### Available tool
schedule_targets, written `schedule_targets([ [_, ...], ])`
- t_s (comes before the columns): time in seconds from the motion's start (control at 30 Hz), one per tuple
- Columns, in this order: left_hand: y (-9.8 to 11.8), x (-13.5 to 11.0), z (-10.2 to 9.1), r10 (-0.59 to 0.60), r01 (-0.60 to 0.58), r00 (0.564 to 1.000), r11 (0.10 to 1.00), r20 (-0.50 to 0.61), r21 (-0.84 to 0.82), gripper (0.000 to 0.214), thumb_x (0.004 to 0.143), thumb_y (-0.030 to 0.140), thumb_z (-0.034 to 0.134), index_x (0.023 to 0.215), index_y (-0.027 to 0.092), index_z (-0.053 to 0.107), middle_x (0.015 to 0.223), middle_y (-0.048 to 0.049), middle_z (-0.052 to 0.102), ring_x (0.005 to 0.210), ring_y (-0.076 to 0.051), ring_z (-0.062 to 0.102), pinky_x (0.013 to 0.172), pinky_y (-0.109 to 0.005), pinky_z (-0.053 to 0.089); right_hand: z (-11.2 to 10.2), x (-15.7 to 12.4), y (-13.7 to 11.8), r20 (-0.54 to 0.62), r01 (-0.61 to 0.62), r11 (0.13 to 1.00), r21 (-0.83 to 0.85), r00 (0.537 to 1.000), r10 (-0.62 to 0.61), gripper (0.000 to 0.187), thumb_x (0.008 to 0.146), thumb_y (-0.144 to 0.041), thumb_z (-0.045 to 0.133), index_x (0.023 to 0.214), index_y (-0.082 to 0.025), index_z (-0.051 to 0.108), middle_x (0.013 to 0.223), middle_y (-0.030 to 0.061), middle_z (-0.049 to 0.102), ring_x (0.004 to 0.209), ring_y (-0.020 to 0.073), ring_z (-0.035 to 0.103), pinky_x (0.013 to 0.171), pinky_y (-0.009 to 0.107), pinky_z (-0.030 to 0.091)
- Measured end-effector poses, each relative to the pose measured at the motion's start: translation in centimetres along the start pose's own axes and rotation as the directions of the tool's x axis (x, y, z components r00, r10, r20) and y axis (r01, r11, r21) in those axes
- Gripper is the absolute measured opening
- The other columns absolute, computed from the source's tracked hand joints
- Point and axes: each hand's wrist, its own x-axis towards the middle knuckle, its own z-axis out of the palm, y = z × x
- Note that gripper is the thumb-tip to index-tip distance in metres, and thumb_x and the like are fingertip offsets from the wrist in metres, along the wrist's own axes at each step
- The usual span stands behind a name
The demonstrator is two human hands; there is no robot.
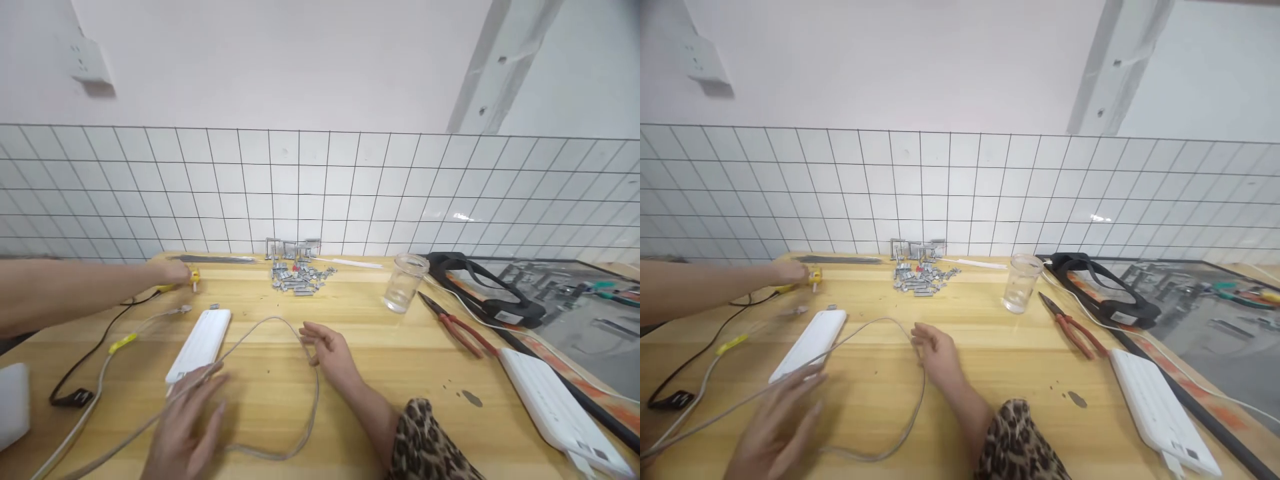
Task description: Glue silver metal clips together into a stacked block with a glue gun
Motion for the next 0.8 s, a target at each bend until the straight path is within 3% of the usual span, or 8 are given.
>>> schedule_targets([
  [0.07,1.1,-0.2,0.2,0.215,-0.208,0.97,0.976,0.116,-0.068,0.027,0.084,0.038,0.045,0.097,0.029,0.067,0.103,-0.0063,0.07,0.101,-0.026,0.063,0.089,-0.04,0.052,-0.5,0.5,0.2,-0.005,0.005,1.0,-0.024,1.0,-0.005,0.029,0.084,-0.033,0.059,0.106,-0.015,0.064,0.099,0.0091,0.069,0.081,0.0186,0.067,0.046,0.022,0.05],
  [0.13,2.1,-0.5,0.8,0.392,-0.352,0.884,0.917,0.257,-0.188,0.023,0.088,0.028,0.044,0.098,0.026,0.065,0.095,-0.0069,0.07,0.09,-0.022,0.065,0.077,-0.032,0.053,-1.0,1.1,0.3,-0.012,0.004,0.998,-0.057,1.0,-0.004,0.022,0.088,-0.03,0.059,0.104,-0.014,0.062,0.096,0.0056,0.067,0.073,0.0136,0.064,0.051,0.023,0.051],
  [0.2,3.5,-1.0,2.1,0.582,-0.473,0.724,0.809,0.37,-0.349,0.02,0.091,0.022,0.041,0.096,0.023,0.061,0.084,-0.0058,0.068,0.077,-0.017,0.064,0.066,-0.025,0.05,-1.4,1.5,0.3,-0.026,-0.005,0.995,-0.096,1.0,0.002,0.02,0.091,-0.029,0.058,0.104,-0.014,0.061,0.095,0.0036,0.065,0.07,0.0114,0.062,0.056,0.024,0.053],
  [0.3,6.5,-2.0,4.9,0.806,-0.666,0.507,0.592,0.306,-0.453,0.023,0.096,0.036,0.036,0.097,0.023,0.056,0.074,-0.0036,0.065,0.063,-0.015,0.059,0.053,-0.024,0.043,-1.9,2.0,0.2,-0.046,-0.017,0.988,-0.15,0.999,0.01,0.021,0.092,-0.03,0.057,0.106,-0.014,0.06,0.097,0.0034,0.064,0.071,0.0117,0.062,0.06,0.026,0.054],
  [0.4,9.3,-2.2,7.2,0.824,-0.738,0.374,0.542,0.426,-0.402,0.015,0.095,0.028,0.041,0.101,0.025,0.055,0.084,-0.0021,0.066,0.071,-0.016,0.06,0.059,-0.024,0.045,-2.2,2.3,0.2,-0.06,-0.004,0.982,-0.191,0.998,-0.007,0.022,0.092,-0.03,0.057,0.108,-0.015,0.06,0.098,0.0038,0.064,0.073,0.0122,0.063,0.061,0.027,0.054],
  [0.43,9.9,-1.8,7.6,0.785,-0.718,0.372,0.581,0.495,-0.383,0.013,0.091,0.029,0.05,0.102,0.024,0.055,0.092,-0.0035,0.066,0.079,-0.018,0.06,0.066,-0.026,0.047,-2.4,2.4,0.2,-0.066,0.004,0.98,-0.201,0.998,-0.017,0.022,0.092,-0.03,0.057,0.108,-0.015,0.06,0.099,0.0039,0.064,0.073,0.0123,0.063,0.062,0.028,0.054],
  [0.57,9.4,1.4,7.8,0.498,-0.58,0.543,0.805,0.676,-0.127,0.014,0.084,0.013,0.048,0.091,0.02,0.058,0.102,-0.0074,0.062,0.092,-0.022,0.056,0.08,-0.034,0.046,-3.1,3.0,0.4,-0.103,0.029,0.973,-0.227,0.993,-0.054,0.023,0.092,-0.03,0.056,0.11,-0.015,0.059,0.101,0.0043,0.064,0.074,0.0128,0.063,0.063,0.028,0.055],
  [0.8,3.8,8.1,6.1,0.053,-0.398,0.743,0.837,0.668,0.376,0.033,0.077,0.001,0.041,0.094,0.017,0.064,0.102,-0.01,0.063,0.097,-0.027,0.056,0.081,-0.04,0.039,-3.8,3.9,0.8,-0.152,0.043,0.964,-0.261,0.985,-0.085,0.023,0.093,-0.03,0.056,0.109,-0.014,0.059,0.098,0.0038,0.064,0.07,0.0114,0.062,0.059,0.026,0.054],
])
